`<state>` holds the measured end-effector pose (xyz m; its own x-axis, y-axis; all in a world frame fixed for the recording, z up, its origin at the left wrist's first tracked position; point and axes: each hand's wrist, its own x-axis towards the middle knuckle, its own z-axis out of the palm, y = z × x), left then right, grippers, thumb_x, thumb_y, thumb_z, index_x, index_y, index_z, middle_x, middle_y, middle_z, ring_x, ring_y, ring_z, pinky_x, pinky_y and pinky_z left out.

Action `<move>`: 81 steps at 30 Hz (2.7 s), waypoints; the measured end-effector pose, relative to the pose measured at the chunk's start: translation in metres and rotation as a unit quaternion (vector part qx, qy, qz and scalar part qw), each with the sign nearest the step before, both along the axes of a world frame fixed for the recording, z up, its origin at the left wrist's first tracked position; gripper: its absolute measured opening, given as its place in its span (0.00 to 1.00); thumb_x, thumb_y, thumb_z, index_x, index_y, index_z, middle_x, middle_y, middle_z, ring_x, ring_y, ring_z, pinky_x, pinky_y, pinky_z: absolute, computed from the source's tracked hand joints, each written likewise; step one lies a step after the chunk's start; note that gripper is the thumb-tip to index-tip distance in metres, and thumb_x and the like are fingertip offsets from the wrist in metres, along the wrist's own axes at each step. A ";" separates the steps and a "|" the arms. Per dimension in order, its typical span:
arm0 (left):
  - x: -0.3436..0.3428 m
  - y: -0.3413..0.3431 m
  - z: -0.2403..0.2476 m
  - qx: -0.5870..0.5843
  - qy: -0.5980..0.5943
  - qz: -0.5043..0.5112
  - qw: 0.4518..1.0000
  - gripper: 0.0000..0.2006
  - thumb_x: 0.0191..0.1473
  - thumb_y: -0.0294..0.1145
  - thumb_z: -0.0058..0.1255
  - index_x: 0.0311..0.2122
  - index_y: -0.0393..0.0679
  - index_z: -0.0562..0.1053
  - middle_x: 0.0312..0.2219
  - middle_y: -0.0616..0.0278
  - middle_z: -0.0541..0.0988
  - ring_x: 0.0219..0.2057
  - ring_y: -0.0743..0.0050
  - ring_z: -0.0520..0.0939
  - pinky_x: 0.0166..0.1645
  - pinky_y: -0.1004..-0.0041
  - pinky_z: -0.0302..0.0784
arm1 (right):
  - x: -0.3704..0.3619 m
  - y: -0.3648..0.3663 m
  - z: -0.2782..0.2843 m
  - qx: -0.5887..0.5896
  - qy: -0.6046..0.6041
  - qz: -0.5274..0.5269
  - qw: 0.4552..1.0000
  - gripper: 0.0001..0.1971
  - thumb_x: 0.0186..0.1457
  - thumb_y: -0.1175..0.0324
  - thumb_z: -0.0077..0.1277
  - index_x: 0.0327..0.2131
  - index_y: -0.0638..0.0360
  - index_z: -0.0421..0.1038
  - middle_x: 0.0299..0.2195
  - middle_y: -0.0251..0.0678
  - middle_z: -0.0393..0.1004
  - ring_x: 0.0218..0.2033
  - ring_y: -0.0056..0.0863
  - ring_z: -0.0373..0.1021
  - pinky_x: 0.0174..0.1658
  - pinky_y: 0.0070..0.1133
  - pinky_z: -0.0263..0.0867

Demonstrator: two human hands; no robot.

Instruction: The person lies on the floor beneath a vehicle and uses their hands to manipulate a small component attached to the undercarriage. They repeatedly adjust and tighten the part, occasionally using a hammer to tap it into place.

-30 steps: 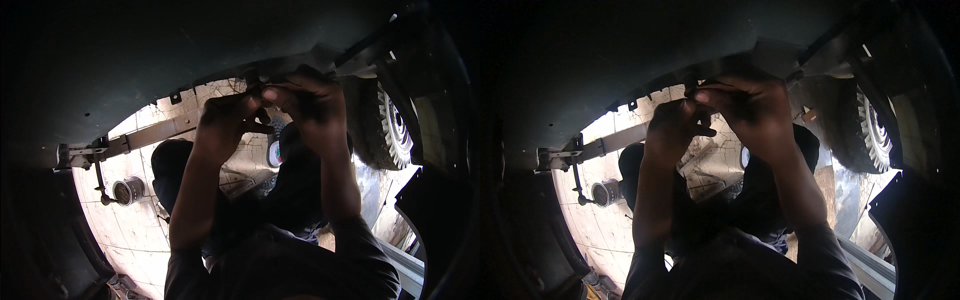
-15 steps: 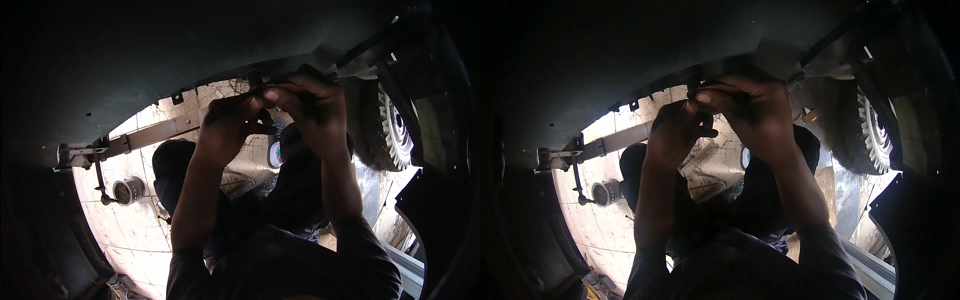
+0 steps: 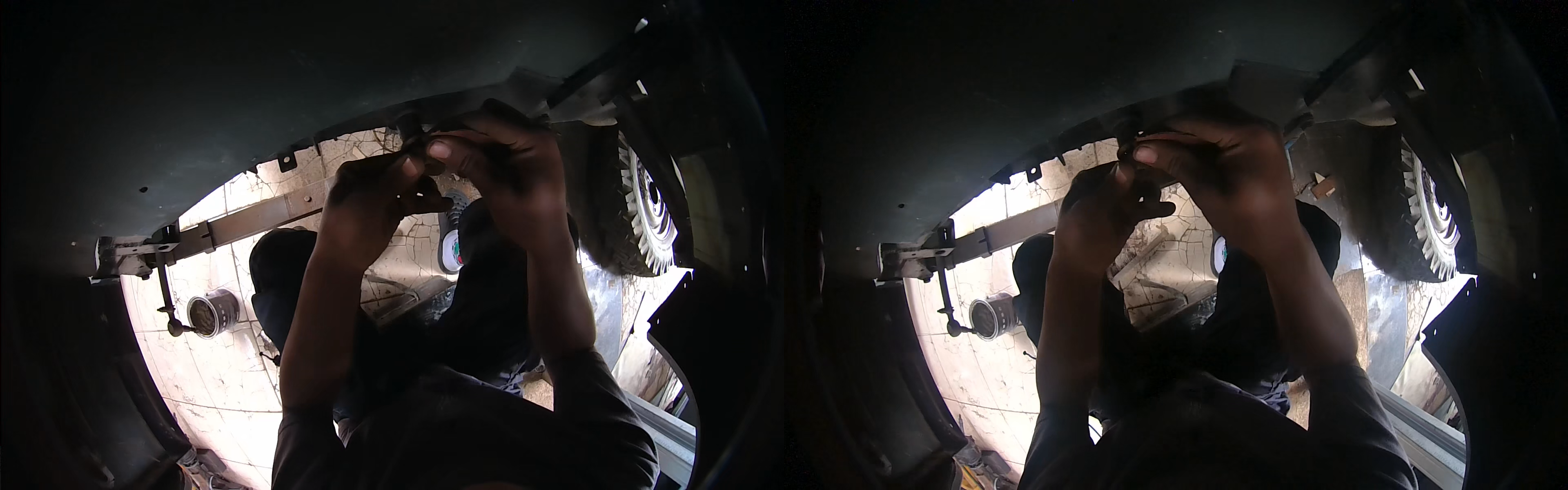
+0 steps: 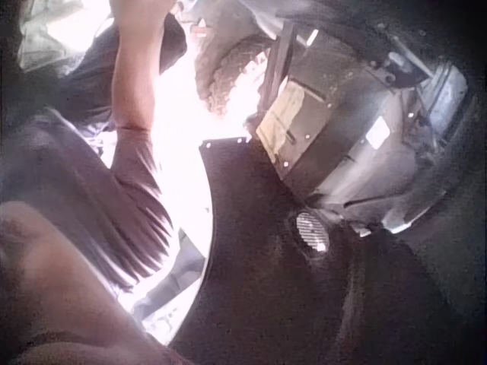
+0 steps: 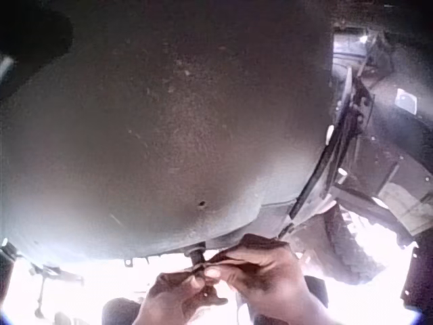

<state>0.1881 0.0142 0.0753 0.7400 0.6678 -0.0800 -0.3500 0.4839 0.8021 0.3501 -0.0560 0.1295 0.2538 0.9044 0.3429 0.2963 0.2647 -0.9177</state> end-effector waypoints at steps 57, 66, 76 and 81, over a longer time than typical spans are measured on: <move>-0.017 -0.011 -0.003 0.077 0.092 0.034 0.992 0.38 0.58 0.63 0.47 0.54 0.31 0.67 0.40 0.47 0.77 0.41 0.56 0.81 0.48 0.53 0.79 | 0.033 -0.031 -0.032 -0.071 0.175 -0.139 0.972 0.14 0.54 0.66 0.63 0.40 0.64 0.77 0.30 0.34 0.79 0.30 0.16 0.72 0.35 0.15 0.66; -0.017 -0.008 -0.002 0.060 0.043 0.071 0.995 0.22 0.61 0.41 0.53 0.49 0.29 0.73 0.41 0.47 0.80 0.36 0.61 0.85 0.43 0.64 0.83 | 0.033 -0.028 -0.031 -0.055 0.188 -0.107 0.975 0.14 0.53 0.70 0.64 0.42 0.63 0.76 0.36 0.37 0.81 0.39 0.22 0.76 0.44 0.20 0.71; -0.021 -0.010 0.000 0.273 0.217 0.142 0.926 0.21 0.59 0.47 0.54 0.40 0.33 0.75 0.38 0.53 0.79 0.34 0.64 0.82 0.43 0.61 0.79 | 0.025 -0.027 -0.029 -0.093 0.190 -0.096 0.973 0.15 0.53 0.70 0.63 0.43 0.64 0.75 0.36 0.38 0.80 0.39 0.23 0.74 0.43 0.19 0.70; -0.009 -0.019 -0.008 0.462 0.098 0.303 0.828 0.19 0.43 0.12 0.64 0.43 0.33 0.74 0.37 0.56 0.78 0.34 0.71 0.82 0.41 0.74 0.83 | 0.022 -0.025 -0.037 -0.108 0.277 0.010 0.955 0.15 0.56 0.68 0.59 0.44 0.67 0.73 0.34 0.34 0.77 0.32 0.17 0.69 0.37 0.18 0.65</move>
<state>0.1794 -0.0052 0.0675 0.2805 0.7549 0.5928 -0.1231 -0.5842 0.8022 0.3722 -0.0806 0.0924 0.3240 0.9454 -0.0352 -0.2541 0.0511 -0.9658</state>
